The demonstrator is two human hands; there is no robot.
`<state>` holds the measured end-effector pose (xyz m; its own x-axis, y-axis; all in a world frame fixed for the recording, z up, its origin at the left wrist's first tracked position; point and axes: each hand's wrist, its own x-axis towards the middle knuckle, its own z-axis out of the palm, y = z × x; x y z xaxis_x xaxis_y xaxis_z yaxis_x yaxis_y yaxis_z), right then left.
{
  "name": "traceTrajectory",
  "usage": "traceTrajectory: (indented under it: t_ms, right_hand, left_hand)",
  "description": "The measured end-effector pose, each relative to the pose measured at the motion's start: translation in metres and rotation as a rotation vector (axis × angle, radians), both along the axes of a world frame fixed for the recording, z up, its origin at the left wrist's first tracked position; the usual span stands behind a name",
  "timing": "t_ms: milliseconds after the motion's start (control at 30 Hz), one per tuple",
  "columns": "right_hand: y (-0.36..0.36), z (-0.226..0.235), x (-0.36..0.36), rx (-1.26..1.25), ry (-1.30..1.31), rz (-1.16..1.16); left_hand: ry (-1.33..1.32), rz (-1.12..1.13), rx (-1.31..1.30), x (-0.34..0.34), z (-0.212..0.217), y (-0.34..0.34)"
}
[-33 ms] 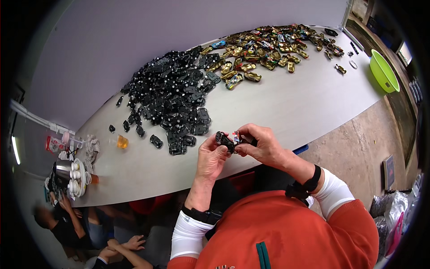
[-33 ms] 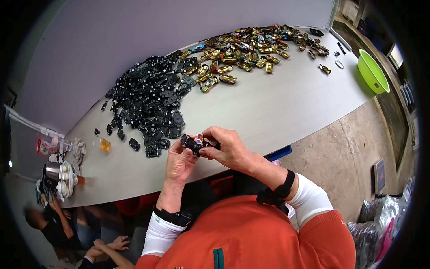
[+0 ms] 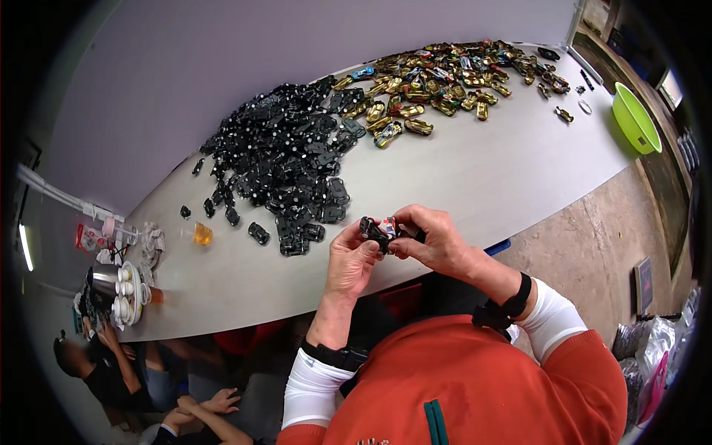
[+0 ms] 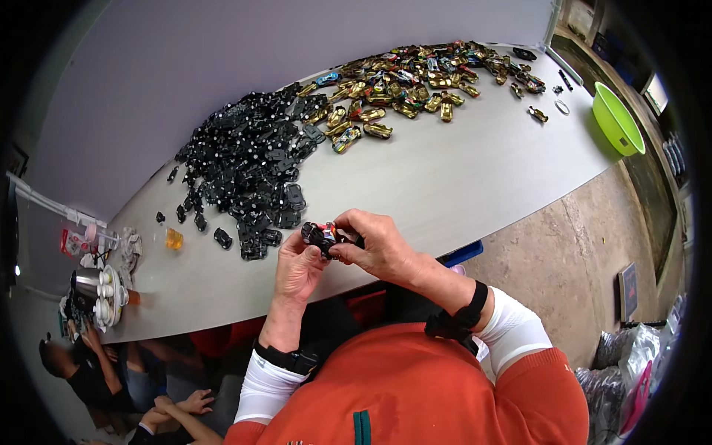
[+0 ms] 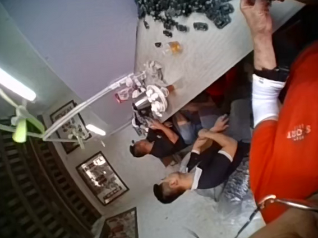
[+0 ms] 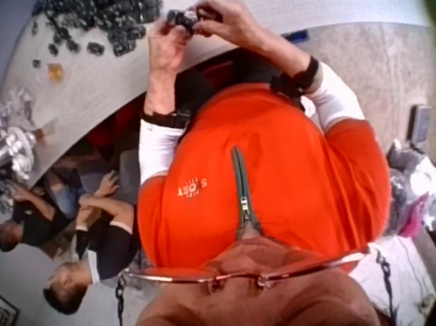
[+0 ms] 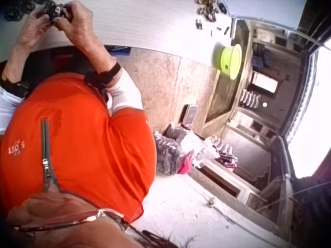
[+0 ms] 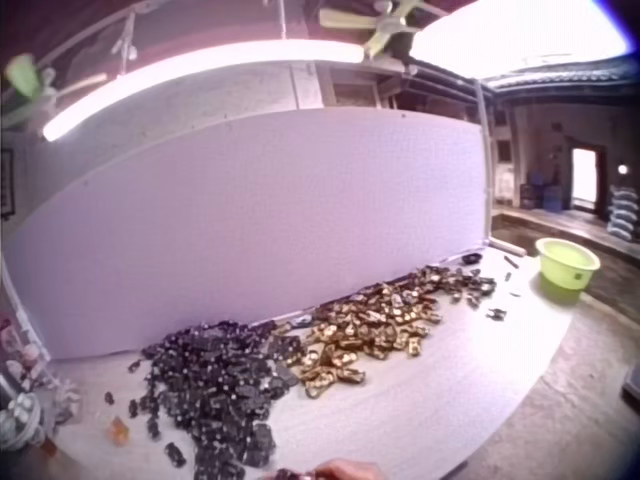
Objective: The person assembles miniature toy cars by hand at a table. They pick up small black chassis and gold-colored car bodies, fit the bodies onto the chassis, and place the completed units back on the table. The process is repeated continuously with multiple units.
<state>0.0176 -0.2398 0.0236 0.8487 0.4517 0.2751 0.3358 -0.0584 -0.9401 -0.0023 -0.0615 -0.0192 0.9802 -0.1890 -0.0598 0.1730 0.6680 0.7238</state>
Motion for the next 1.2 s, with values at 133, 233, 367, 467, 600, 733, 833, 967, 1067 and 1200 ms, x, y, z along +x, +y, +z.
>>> traceTrajectory:
  t_ms: [133, 233, 367, 467, 600, 733, 833, 967, 1067, 1200]
  right_hand:
    - [0.003, 0.008, -0.002, -0.053, -0.026, -0.025]
    - [0.008, 0.006, -0.003, -0.029, -0.181, -0.038]
    - [0.01, 0.007, 0.0, -0.022, -0.259, 0.015]
    - [0.01, 0.012, 0.0, -0.062, -0.307, 0.032]
    - [0.007, 0.015, 0.0, -0.122, -0.29, 0.061]
    - [0.004, 0.018, -0.001, -0.153, -0.263, 0.121]
    - [0.004, 0.026, -0.006, -0.157, -0.267, 0.082]
    - [0.007, 0.03, -0.01, -0.208, -0.262, 0.029]
    - [0.008, 0.026, -0.013, -0.197, -0.234, 0.029]
    - [0.008, 0.019, -0.009, -0.088, -0.25, 0.074]
  left_hand:
    - [-0.072, 0.016, 0.122, 0.0, 0.003, -0.003]
    - [-0.13, 0.044, 0.16, -0.004, 0.003, -0.003]
    - [-0.201, 0.081, 0.147, -0.006, 0.001, -0.002]
    - [-0.221, 0.079, 0.146, -0.007, 0.003, -0.002]
    - [-0.237, 0.08, 0.152, -0.008, 0.007, -0.006]
    - [-0.259, 0.063, 0.132, -0.009, 0.008, -0.008]
    - [-0.264, 0.063, 0.14, -0.012, 0.009, -0.01]
    - [-0.153, 0.107, -0.015, -0.016, 0.016, -0.017]
    - [-0.131, 0.137, -0.015, -0.02, 0.02, -0.019]
    - [-0.179, 0.046, 0.056, -0.018, 0.018, -0.008]
